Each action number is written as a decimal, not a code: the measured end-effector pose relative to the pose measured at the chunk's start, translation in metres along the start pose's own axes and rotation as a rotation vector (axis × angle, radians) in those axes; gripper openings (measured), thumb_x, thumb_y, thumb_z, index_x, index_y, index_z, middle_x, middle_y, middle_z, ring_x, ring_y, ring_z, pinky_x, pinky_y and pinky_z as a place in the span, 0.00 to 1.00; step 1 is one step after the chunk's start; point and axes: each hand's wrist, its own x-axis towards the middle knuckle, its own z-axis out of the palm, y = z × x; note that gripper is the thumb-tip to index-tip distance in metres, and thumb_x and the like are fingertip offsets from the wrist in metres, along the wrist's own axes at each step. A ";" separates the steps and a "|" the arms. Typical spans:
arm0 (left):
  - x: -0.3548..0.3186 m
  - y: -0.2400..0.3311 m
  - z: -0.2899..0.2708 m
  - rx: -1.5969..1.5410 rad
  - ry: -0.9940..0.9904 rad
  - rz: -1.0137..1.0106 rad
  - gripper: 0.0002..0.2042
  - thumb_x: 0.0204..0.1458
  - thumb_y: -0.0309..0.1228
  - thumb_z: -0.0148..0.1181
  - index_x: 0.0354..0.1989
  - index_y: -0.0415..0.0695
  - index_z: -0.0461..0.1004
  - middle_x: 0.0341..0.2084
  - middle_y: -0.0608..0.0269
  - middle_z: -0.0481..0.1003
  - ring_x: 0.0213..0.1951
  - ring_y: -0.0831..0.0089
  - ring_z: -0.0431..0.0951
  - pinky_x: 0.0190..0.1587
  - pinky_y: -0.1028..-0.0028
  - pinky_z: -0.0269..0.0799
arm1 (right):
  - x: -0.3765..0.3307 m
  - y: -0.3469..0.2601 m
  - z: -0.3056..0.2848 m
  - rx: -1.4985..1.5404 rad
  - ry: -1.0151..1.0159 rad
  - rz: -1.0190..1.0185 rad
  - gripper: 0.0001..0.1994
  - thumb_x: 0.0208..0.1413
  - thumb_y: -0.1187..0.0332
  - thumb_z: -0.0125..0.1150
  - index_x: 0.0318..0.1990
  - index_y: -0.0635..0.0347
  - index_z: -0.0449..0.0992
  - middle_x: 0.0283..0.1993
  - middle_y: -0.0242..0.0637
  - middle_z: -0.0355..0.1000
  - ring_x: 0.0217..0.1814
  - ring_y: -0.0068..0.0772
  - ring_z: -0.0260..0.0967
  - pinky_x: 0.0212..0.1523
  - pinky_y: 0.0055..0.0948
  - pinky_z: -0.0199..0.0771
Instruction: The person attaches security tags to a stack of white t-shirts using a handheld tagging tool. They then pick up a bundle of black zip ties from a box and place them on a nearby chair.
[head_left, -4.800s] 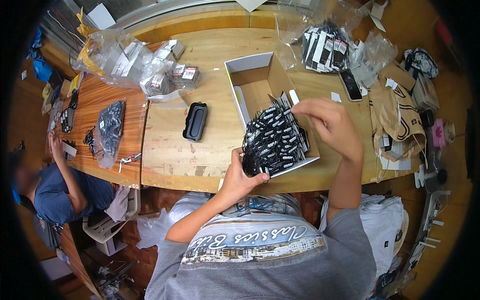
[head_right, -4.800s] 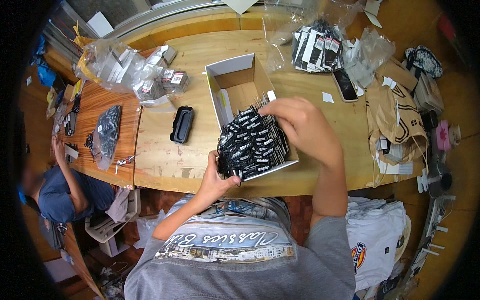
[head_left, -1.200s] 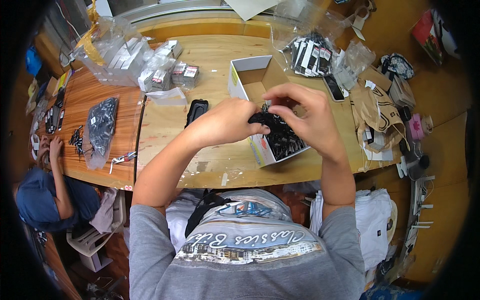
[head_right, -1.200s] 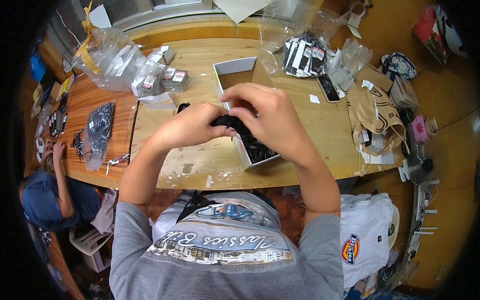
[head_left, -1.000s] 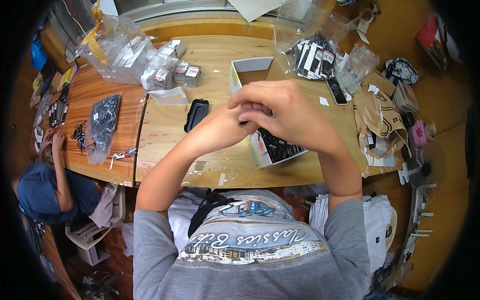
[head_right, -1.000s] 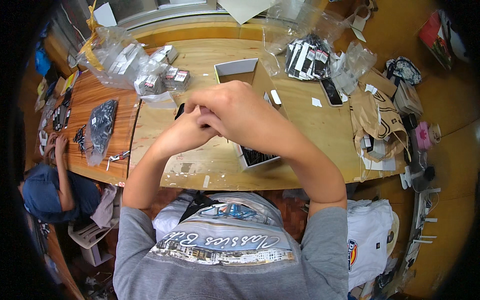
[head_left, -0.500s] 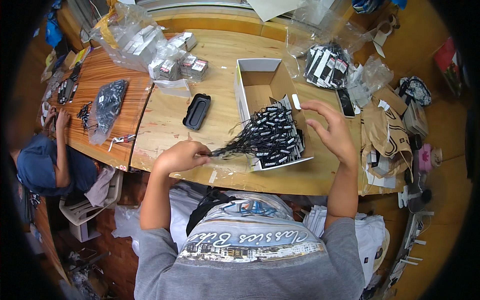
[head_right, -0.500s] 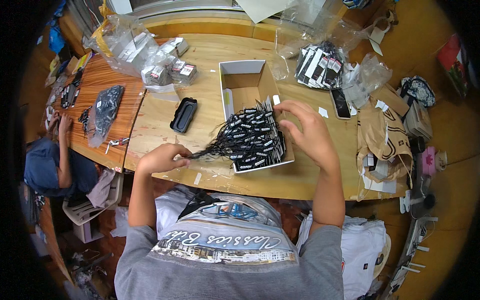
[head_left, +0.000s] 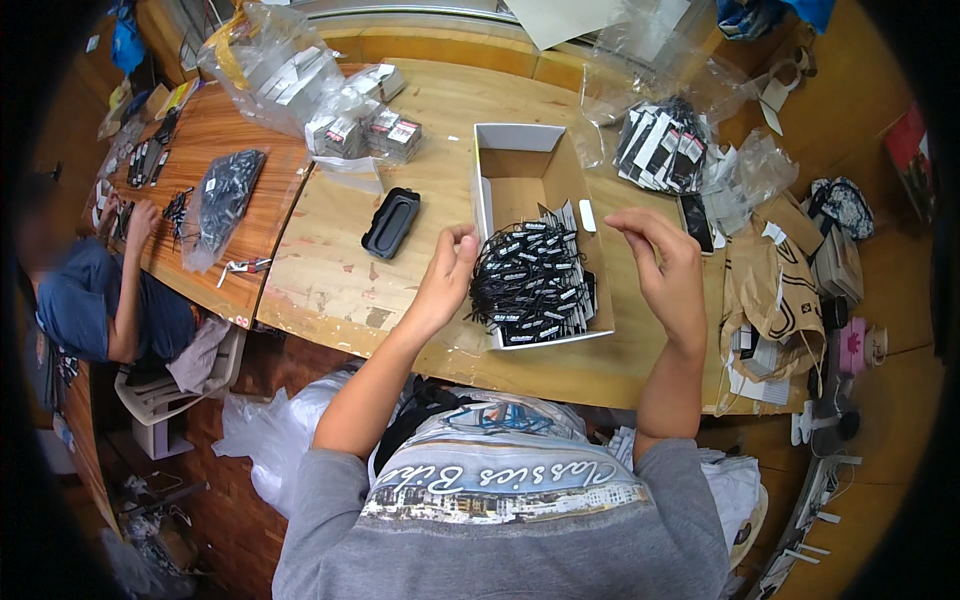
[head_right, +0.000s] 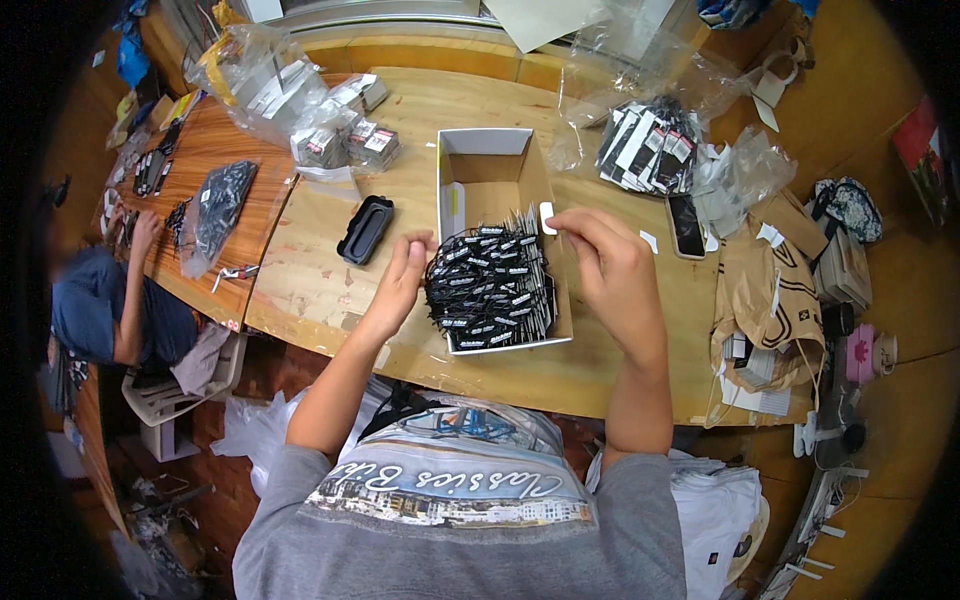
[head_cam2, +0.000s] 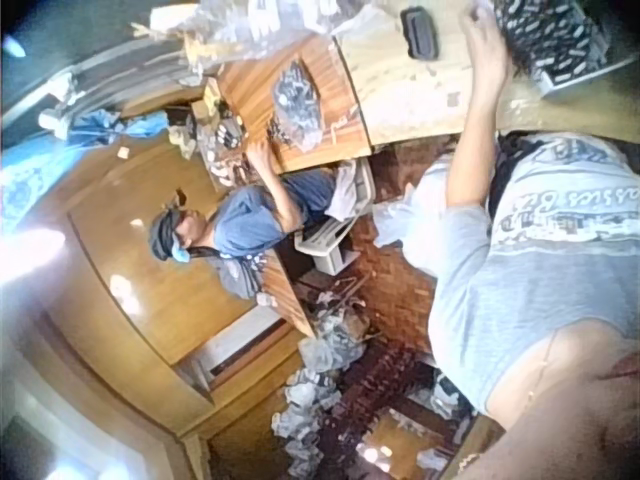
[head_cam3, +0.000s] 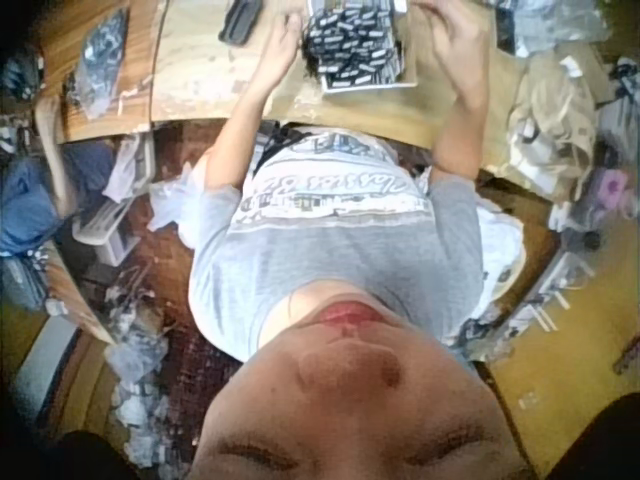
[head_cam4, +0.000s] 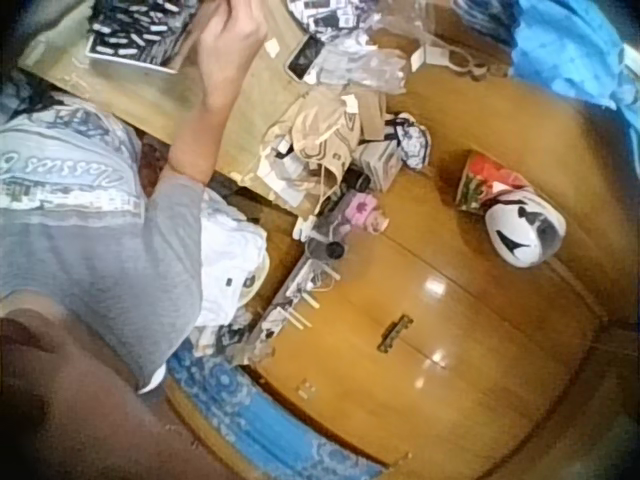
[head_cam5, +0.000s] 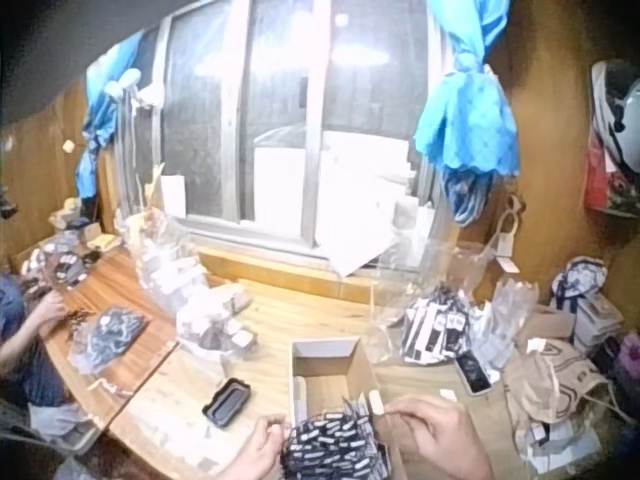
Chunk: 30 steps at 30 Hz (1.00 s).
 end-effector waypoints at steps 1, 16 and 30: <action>-0.005 -0.002 0.001 -0.027 -0.023 -0.023 0.23 0.54 0.45 0.33 0.46 0.36 0.55 0.38 0.56 0.63 0.38 0.74 0.64 0.41 0.78 0.59 | -0.001 0.005 -0.003 -0.003 0.001 0.001 0.08 0.43 0.82 0.47 0.31 0.67 0.71 0.32 0.40 0.69 0.33 0.32 0.67 0.34 0.21 0.64; -0.047 0.042 -0.005 0.310 0.016 -0.022 0.11 0.47 0.34 0.50 0.28 0.36 0.64 0.14 0.52 0.67 0.18 0.62 0.67 0.22 0.71 0.61 | 0.010 -0.001 0.073 -0.087 -0.173 -0.088 0.06 0.33 0.68 0.62 0.20 0.59 0.73 0.22 0.32 0.68 0.29 0.32 0.62 0.31 0.28 0.62; -0.018 0.056 -0.049 0.530 0.105 0.293 0.11 0.39 0.28 0.56 0.34 0.42 0.69 0.36 0.57 0.67 0.37 0.64 0.65 0.36 0.73 0.62 | 0.047 -0.016 0.039 0.408 -0.549 0.225 0.04 0.43 0.75 0.53 0.26 0.65 0.65 0.18 0.30 0.65 0.17 0.15 0.58 0.20 0.16 0.59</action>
